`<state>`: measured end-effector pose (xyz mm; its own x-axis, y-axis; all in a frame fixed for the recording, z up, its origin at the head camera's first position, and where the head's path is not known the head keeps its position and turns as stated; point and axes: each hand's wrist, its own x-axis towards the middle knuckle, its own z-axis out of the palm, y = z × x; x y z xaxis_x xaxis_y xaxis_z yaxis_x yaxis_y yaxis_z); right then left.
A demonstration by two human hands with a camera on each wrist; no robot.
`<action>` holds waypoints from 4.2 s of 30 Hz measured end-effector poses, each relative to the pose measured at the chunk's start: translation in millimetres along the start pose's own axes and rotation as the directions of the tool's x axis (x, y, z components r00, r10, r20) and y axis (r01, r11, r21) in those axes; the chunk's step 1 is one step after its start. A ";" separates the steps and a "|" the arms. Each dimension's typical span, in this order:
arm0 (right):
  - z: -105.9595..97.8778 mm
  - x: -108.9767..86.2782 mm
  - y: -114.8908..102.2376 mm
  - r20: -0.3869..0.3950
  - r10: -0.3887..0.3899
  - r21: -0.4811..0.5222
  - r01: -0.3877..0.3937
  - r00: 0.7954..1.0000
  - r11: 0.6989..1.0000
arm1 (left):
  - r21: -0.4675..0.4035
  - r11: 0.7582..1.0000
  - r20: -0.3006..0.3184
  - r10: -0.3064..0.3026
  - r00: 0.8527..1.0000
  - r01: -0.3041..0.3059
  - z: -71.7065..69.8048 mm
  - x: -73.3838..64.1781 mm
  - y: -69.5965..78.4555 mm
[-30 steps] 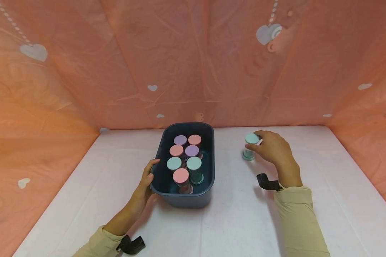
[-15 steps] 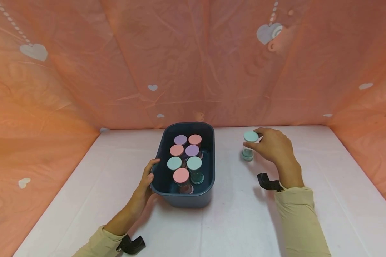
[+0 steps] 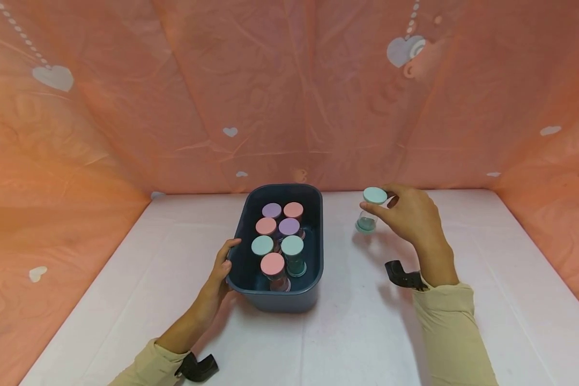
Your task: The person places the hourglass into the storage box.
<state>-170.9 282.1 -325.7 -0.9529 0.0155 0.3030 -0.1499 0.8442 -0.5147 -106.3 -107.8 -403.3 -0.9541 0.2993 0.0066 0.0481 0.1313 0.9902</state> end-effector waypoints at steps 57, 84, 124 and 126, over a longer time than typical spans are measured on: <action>-9.1 -4.0 -13.2 -0.035 0.007 0.051 -0.005 0.999 0.999 | 0.009 1.000 0.001 -0.015 1.000 0.015 1.3 -2.3 2.6; -23.4 -15.4 -39.1 -0.129 -0.019 0.185 0.042 0.991 0.982 | 0.011 1.000 -0.016 -0.029 0.999 0.030 1.3 -1.1 -0.3; -25.9 -36.9 -85.6 -0.264 -0.252 0.298 0.327 0.931 0.897 | 0.009 1.000 0.000 -0.007 1.000 0.007 1.4 -2.7 0.6; -25.3 -37.7 -87.6 -0.256 -0.260 0.299 0.333 0.931 0.894 | 0.007 1.000 0.003 -0.006 1.000 0.006 1.3 -2.9 0.9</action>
<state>-115.2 221.1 -271.7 -0.7804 -0.0681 0.6216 -0.5298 0.6001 -0.5994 -103.1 -107.3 -402.7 -0.9537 0.3009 0.0002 0.0443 0.1396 0.9892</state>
